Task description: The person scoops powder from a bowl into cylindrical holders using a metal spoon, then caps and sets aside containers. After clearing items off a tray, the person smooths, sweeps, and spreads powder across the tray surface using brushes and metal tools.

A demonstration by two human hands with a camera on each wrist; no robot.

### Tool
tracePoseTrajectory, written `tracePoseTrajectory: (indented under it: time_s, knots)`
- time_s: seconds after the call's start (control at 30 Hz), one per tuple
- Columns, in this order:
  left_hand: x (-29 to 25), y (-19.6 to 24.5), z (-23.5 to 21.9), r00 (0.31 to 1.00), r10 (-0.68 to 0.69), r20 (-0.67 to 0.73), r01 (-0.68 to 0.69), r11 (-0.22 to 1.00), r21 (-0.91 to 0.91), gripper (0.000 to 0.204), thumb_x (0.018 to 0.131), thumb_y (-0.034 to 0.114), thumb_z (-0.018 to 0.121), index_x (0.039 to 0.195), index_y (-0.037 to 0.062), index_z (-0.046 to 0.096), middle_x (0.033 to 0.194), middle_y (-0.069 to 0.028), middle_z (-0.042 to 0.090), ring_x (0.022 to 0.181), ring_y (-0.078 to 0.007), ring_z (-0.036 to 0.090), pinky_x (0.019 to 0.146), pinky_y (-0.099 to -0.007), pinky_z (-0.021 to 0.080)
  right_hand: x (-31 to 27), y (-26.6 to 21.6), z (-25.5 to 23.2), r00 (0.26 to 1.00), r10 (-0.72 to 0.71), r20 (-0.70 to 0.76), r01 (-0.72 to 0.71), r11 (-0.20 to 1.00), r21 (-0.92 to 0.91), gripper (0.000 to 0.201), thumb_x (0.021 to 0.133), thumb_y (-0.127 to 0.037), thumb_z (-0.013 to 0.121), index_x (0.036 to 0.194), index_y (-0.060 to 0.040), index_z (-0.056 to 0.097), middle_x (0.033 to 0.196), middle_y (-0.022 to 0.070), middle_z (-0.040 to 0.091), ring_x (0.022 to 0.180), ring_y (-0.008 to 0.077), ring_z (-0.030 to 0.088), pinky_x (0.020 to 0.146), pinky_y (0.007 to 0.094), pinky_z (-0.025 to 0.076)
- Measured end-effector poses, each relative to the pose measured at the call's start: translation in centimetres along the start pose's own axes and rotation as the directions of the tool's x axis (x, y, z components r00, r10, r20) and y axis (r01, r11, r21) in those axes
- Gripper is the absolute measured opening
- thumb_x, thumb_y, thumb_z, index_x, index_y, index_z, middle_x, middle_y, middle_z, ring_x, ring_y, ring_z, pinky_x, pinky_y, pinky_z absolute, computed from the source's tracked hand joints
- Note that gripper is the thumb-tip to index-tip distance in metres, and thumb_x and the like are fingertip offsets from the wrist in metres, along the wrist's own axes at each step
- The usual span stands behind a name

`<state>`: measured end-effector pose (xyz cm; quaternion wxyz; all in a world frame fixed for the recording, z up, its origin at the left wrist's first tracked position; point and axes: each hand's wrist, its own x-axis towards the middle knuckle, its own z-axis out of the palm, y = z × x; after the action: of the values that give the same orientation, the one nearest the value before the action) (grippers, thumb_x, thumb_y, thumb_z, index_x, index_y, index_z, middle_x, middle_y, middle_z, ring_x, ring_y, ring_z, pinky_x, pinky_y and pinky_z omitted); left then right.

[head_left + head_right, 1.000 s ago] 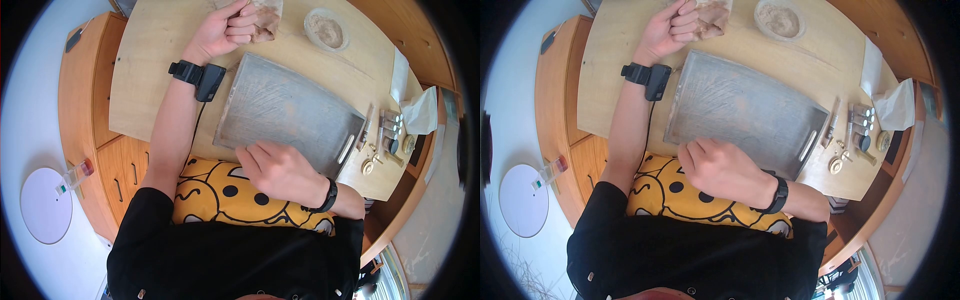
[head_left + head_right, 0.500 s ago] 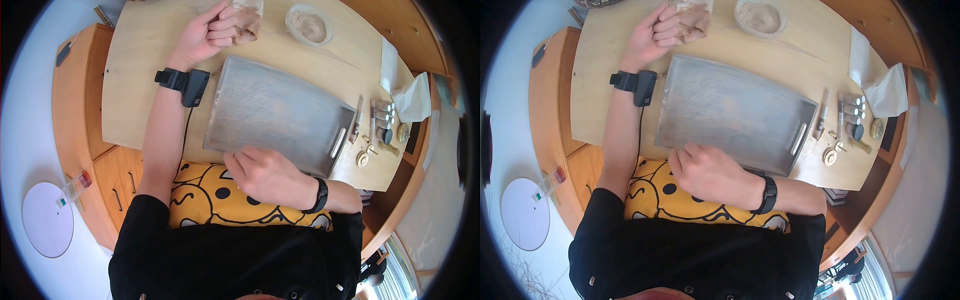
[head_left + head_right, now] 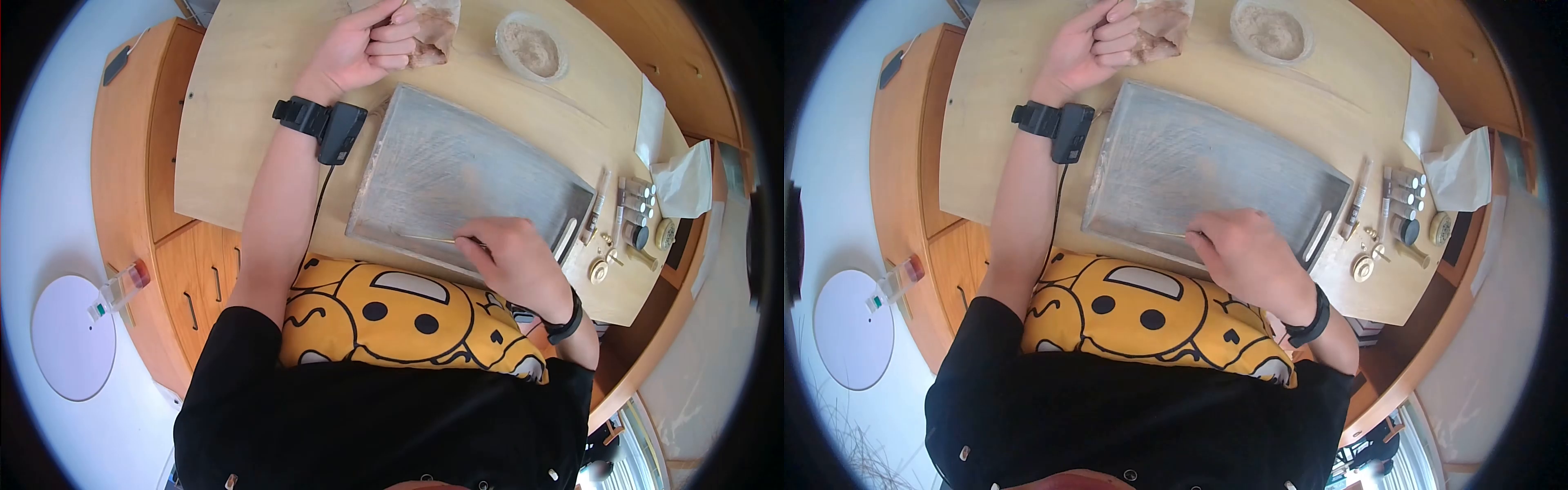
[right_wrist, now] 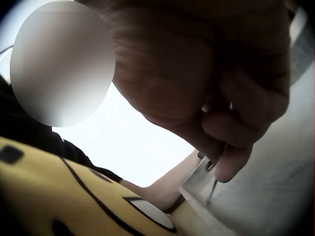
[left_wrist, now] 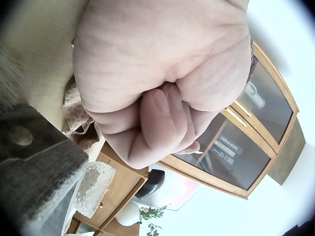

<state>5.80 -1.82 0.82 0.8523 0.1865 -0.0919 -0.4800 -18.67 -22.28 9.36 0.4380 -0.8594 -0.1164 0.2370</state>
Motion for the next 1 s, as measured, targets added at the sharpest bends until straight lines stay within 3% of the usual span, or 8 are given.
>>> tracePoseTrajectory:
  time_s: [0.07,0.17,0.4,0.47,0.77,1.0]
  knots:
    - [0.0,0.0,0.0,1.0,0.005,-0.006,-0.005,1.0,0.014,0.034,0.108,0.034,0.037,0.081,0.0135,0.043,0.061,0.0068,0.028,0.046,-0.0036,0.025,0.041,-0.0194,0.02,-0.2,0.2,0.7,0.989,-0.141,-0.051,0.118,0.94,-0.321,0.009,0.088,-0.01,0.065,0.09,-0.0018,0.065,0.077,0.0142,0.065,0.064,0.0342,0.065,0.059,0.0394,0.053]
    - [0.0,0.0,-0.1,1.0,0.0,-0.007,0.0,1.0,0.012,0.034,0.108,0.035,0.037,0.081,0.0136,0.043,0.061,0.0066,0.029,0.046,-0.0037,0.026,0.041,-0.0191,0.02,-0.1,-0.5,1.4,0.993,-0.118,0.007,0.109,0.892,-0.439,0.007,0.079,-0.002,0.061,0.084,-0.001,0.057,0.077,0.0138,0.061,0.067,0.0352,0.066,0.058,0.0419,0.055]
    - [0.0,0.0,0.4,1.0,-0.006,0.001,0.006,1.0,-0.027,0.035,0.108,0.035,0.037,0.081,0.0134,0.042,0.062,0.0058,0.03,0.047,-0.0041,0.028,0.042,-0.0189,0.021,0.9,-1.4,3.4,0.989,-0.139,0.052,0.148,0.896,-0.419,0.014,0.077,-0.001,0.059,0.09,0.0011,0.054,0.079,0.0155,0.061,0.064,0.0363,0.066,0.054,0.0423,0.055]
    - [0.0,0.0,0.4,1.0,-0.005,-0.001,0.005,1.0,-0.029,0.035,0.108,0.035,0.037,0.081,0.0134,0.042,0.063,0.0056,0.03,0.047,-0.0041,0.028,0.042,-0.0188,0.021,1.0,-1.4,4.1,0.989,-0.146,0.003,0.134,0.904,-0.405,0.01,0.089,-0.008,0.061,0.085,-0.0013,0.055,0.074,0.0132,0.062,0.058,0.0345,0.063,0.05,0.0408,0.052]
    - [0.1,0.0,0.1,1.0,-0.005,0.027,0.005,1.0,-0.015,0.036,0.108,0.035,0.036,0.08,0.0134,0.04,0.061,0.0057,0.03,0.047,-0.0042,0.027,0.042,-0.0191,0.022,1.4,-1.4,4.2,0.993,-0.067,0.097,0.091,0.957,-0.275,0.012,0.095,-0.01,0.055,0.099,0.0009,0.051,0.067,0.0184,0.063,0.058,0.0379,0.063,0.051,0.0431,0.05]
    - [0.0,0.0,0.0,1.0,-0.01,-0.018,0.01,1.0,0.003,0.036,0.108,0.034,0.036,0.079,0.0135,0.041,0.06,0.0063,0.028,0.046,-0.0042,0.026,0.041,-0.0194,0.021,1.7,-1.4,4.3,0.997,-0.055,0.049,0.061,0.987,-0.147,0.012,0.097,-0.011,0.054,0.102,-0.0005,0.051,0.063,0.0196,0.061,0.06,0.0417,0.061,0.055,0.0472,0.049]
